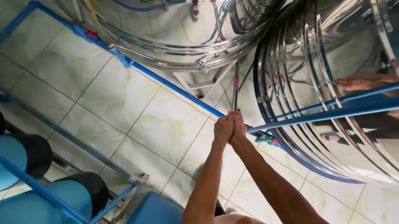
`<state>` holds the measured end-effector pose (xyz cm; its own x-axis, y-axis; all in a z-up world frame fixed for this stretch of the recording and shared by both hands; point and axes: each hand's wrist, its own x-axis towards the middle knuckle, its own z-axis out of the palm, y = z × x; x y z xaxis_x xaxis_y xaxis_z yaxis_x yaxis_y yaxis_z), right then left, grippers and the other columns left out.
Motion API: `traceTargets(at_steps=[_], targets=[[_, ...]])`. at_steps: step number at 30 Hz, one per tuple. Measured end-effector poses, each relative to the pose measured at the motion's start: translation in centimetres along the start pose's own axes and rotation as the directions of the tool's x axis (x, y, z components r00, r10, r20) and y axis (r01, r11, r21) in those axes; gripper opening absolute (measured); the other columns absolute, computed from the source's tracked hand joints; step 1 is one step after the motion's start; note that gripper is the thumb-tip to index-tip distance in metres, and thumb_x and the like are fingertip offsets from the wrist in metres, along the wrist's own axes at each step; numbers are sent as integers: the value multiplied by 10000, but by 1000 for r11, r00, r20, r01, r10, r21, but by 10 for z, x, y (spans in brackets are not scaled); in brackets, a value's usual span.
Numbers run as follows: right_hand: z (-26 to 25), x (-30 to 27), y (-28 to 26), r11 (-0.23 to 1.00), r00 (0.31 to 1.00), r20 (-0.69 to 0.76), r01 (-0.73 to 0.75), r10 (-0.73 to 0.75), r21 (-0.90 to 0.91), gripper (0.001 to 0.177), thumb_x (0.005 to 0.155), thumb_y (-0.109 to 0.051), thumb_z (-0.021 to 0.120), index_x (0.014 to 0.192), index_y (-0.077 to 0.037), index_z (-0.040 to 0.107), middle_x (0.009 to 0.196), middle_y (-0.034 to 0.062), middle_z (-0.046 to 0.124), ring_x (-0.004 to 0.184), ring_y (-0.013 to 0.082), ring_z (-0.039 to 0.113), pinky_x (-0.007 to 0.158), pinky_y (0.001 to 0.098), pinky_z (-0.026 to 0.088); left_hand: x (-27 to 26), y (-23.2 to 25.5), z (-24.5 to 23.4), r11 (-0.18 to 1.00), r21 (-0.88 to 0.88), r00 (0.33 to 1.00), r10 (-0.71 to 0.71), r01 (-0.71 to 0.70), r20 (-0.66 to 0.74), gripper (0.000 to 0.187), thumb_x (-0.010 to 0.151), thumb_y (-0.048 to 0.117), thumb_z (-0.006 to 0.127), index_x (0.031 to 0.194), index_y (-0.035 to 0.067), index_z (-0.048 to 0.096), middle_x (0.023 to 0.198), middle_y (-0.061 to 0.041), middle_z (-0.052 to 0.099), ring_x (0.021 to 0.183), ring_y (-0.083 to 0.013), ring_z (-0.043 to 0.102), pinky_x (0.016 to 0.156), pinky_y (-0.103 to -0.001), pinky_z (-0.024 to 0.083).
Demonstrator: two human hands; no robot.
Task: Mop the tiled floor around large stainless steel water storage tanks and filtration equipment.
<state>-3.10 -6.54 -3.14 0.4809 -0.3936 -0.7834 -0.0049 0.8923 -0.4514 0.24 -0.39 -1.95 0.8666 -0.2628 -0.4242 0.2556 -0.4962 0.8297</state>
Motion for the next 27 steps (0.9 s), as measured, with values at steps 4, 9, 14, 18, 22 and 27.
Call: traceTargets(at_steps=[4,9,14,18,22,27], targets=[[-19,-41,44,999,999,37,31,-32,23,203,979,-335,629,1144,-217,638,1018,9,644,952,201,618,801,397,566,-64,13,-56,998,18,996,-59,58,73,564,996,551,433,1036,99,768,1026,-260,722,1025,-472,673,898,-505,537],[-24,-114,75,999,996,91,16,-20,40,285,1005,-348,585,1264,-232,615,1068,29,621,990,212,609,829,406,560,-132,36,-112,988,72,980,-143,135,138,533,974,553,431,1056,145,764,1011,-238,734,1013,-450,688,882,-499,548],[0,-66,55,997,999,44,-13,9,79,238,985,-361,583,1186,-236,605,1077,33,628,993,236,619,838,455,555,-58,13,-79,986,168,990,-44,21,134,572,1021,515,401,977,80,771,1005,-256,722,1003,-483,672,903,-524,528],[17,24,29,992,997,66,42,-51,120,194,968,-361,657,1075,-200,636,1043,22,655,988,232,633,856,456,570,4,32,-55,994,88,994,58,-66,91,533,1002,482,434,989,64,765,1000,-275,716,1000,-495,666,893,-525,537],[26,-11,10,997,997,-67,-40,44,62,244,951,-429,686,1004,-196,640,985,12,666,929,237,637,798,477,562,9,23,-36,988,150,993,19,-36,113,560,1013,494,405,987,63,762,1020,-269,718,1011,-492,664,914,-525,526],[-22,-69,48,997,996,81,-40,34,72,225,965,-415,671,1088,-234,616,982,14,622,947,210,618,808,449,550,-94,53,-92,986,149,982,-100,77,157,587,1003,530,378,1019,95,773,1038,-247,721,1037,-483,655,944,-514,511]])
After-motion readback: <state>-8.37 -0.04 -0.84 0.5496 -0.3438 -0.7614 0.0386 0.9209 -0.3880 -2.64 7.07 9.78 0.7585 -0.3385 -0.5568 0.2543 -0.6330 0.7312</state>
